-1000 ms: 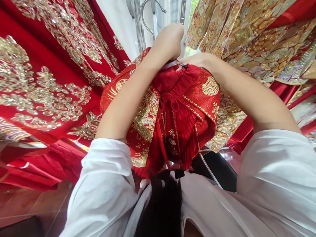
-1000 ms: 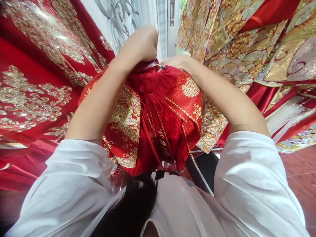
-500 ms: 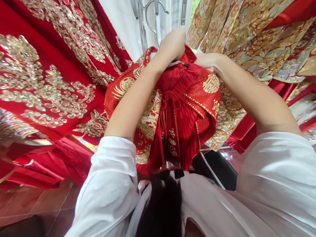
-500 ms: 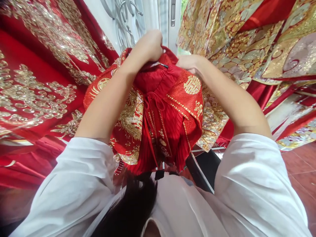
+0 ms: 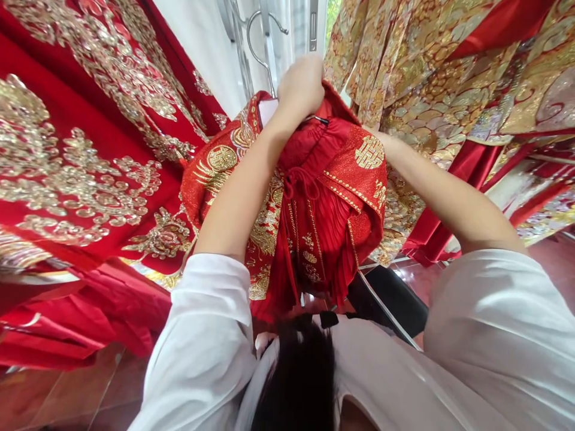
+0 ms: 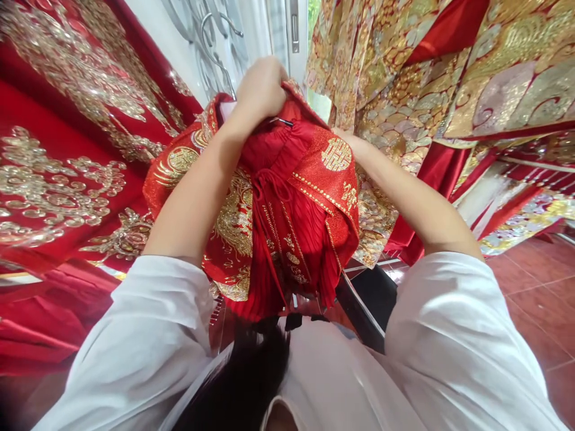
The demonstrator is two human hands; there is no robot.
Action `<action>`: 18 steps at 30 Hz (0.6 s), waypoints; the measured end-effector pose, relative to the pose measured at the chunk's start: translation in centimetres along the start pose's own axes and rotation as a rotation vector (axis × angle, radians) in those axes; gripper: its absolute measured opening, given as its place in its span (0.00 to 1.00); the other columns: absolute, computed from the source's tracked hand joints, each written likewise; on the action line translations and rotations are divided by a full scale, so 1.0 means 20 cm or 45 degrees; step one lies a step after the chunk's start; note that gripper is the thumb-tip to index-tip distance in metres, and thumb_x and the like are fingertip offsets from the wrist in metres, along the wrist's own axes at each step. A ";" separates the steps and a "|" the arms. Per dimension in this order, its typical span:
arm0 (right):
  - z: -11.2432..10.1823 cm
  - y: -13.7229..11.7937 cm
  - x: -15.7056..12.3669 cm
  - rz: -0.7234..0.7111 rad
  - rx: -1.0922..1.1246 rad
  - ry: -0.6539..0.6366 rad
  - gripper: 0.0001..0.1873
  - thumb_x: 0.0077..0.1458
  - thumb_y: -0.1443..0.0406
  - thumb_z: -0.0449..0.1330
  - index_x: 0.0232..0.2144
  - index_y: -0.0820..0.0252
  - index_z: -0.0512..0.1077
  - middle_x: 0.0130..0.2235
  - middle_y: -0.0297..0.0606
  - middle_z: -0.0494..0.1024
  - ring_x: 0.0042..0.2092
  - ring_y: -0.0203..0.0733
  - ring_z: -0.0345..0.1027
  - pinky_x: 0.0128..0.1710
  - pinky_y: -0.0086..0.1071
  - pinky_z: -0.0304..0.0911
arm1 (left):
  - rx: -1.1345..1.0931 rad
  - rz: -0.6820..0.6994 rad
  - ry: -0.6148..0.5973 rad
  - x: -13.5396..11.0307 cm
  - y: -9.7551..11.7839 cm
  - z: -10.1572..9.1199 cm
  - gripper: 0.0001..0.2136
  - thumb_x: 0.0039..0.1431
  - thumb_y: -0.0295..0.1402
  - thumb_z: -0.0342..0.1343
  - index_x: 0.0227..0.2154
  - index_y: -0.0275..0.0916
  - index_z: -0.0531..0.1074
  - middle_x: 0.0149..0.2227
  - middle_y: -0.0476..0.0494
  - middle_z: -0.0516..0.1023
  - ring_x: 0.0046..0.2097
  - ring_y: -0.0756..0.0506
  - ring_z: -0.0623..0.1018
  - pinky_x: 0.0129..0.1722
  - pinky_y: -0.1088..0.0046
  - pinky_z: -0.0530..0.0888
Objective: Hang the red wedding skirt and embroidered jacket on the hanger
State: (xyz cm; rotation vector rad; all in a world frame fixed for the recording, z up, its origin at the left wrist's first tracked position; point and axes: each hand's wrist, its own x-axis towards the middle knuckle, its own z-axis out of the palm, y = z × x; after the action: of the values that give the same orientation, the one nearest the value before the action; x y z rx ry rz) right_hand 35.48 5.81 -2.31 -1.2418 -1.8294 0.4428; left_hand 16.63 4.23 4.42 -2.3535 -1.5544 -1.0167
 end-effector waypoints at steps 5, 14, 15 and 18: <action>-0.26 -0.11 -0.19 -0.274 -0.481 0.890 0.22 0.47 0.79 0.46 0.39 0.64 0.74 0.45 0.40 0.74 0.51 0.38 0.63 0.55 0.31 0.52 | -0.037 -0.008 0.032 -0.02 0.03 0.02 0.12 0.58 0.23 0.47 0.42 0.40 0.68 0.47 0.42 0.71 0.40 0.45 0.63 0.39 0.65 0.55; -0.33 -0.01 -0.30 -0.150 -0.702 0.886 0.12 0.53 0.72 0.50 0.20 0.60 0.54 0.26 0.38 0.66 0.29 0.35 0.55 0.33 0.31 0.52 | -0.198 0.436 0.143 -0.17 0.06 -0.03 0.21 0.49 0.23 0.54 0.48 0.40 0.67 0.49 0.44 0.69 0.49 0.45 0.66 0.52 0.66 0.62; -0.35 -0.01 -0.30 -0.156 -0.746 0.897 0.13 0.53 0.71 0.51 0.20 0.59 0.52 0.25 0.36 0.64 0.28 0.34 0.51 0.32 0.31 0.50 | -0.240 0.508 0.232 -0.25 0.08 -0.03 0.20 0.48 0.23 0.53 0.46 0.40 0.67 0.49 0.43 0.69 0.51 0.44 0.66 0.53 0.67 0.62; -0.39 -0.03 -0.31 -0.075 -0.864 0.895 0.14 0.56 0.66 0.54 0.19 0.61 0.59 0.24 0.34 0.60 0.27 0.31 0.43 0.29 0.31 0.44 | -0.201 0.655 0.257 -0.47 0.14 0.01 0.16 0.55 0.30 0.51 0.48 0.42 0.68 0.51 0.40 0.68 0.54 0.40 0.65 0.57 0.62 0.61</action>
State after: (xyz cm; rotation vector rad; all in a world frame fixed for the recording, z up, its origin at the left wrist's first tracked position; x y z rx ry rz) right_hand 42.20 -1.18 -0.27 -1.5153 -1.4071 -0.6433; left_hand 16.88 -4.10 -0.86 -2.4599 -0.7600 -1.2227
